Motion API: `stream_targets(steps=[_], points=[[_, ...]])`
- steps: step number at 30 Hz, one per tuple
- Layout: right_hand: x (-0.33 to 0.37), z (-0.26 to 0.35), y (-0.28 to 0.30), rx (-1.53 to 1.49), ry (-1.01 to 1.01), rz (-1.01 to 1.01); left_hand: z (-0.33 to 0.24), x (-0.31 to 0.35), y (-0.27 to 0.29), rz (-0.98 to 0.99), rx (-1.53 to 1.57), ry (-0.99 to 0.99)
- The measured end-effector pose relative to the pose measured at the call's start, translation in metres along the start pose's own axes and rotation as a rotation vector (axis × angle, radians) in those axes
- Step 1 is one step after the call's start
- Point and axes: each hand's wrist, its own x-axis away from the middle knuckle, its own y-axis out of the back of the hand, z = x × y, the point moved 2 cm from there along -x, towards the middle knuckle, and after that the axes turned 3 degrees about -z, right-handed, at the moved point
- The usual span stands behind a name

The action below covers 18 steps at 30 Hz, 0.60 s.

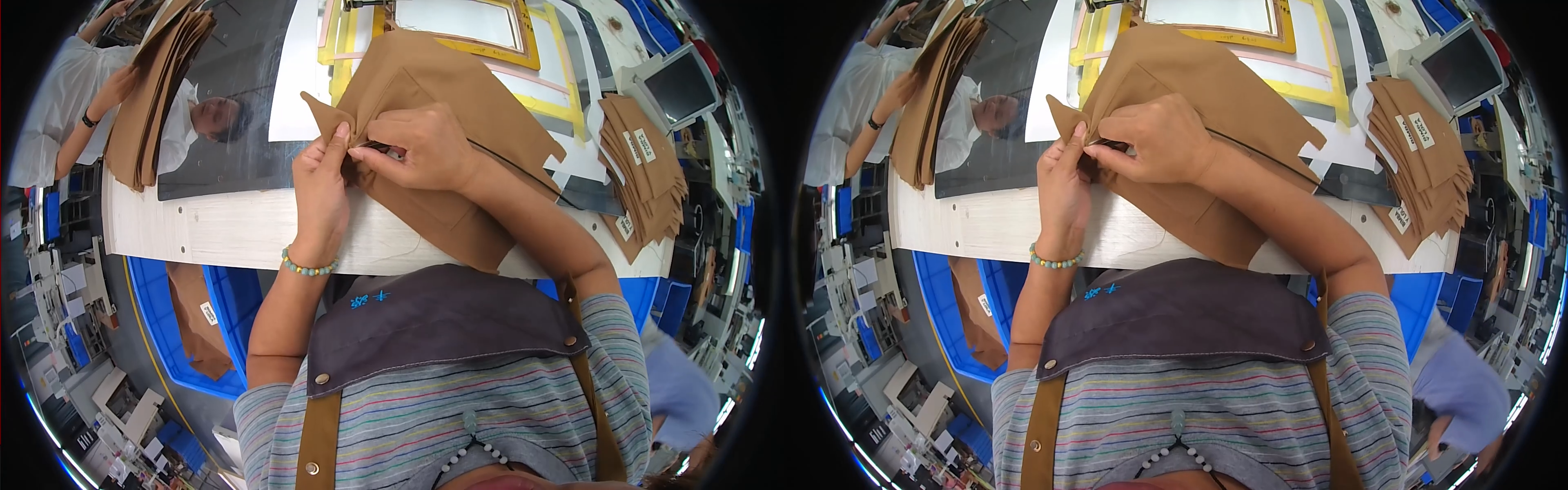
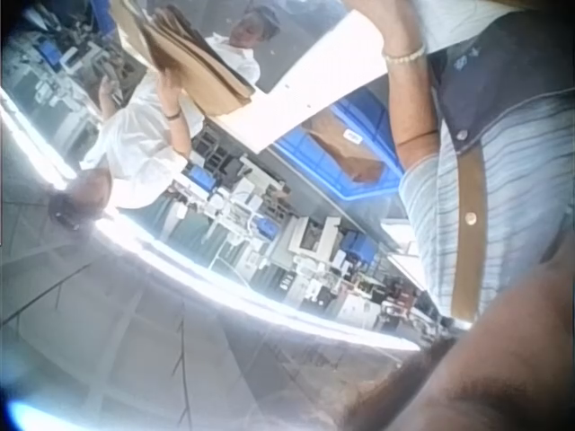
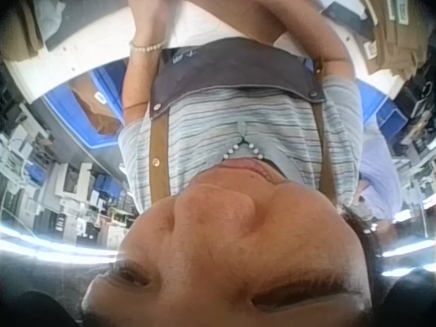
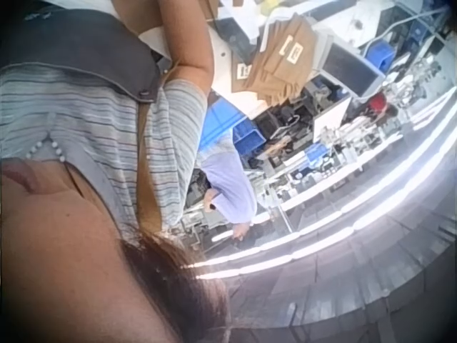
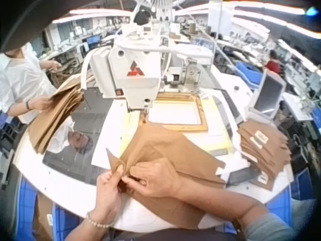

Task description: Preparing leather bag components by trimming threads and positioning them into an industrial sewing machine frame.

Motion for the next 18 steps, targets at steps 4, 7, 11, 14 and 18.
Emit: stream_targets(steps=[4,7,11,14,18], points=[[0.002,-0.003,0.004,-0.001,0.066,-0.003,-0.002,0.006,-0.007,-0.021,0.031,0.013],[0.001,-0.001,0.005,-0.023,0.075,0.001,-0.003,0.006,-0.007,-0.009,0.051,0.004],[0.000,0.003,0.000,0.029,-0.015,0.000,0.002,-0.001,-0.001,-0.063,-0.008,-0.017],[0.000,0.001,0.000,0.059,-0.082,-0.011,0.003,0.002,-0.002,-0.084,-0.040,-0.058],[-0.002,0.000,0.004,0.036,-0.135,-0.015,0.004,0.001,0.000,-0.050,0.067,-0.027]])
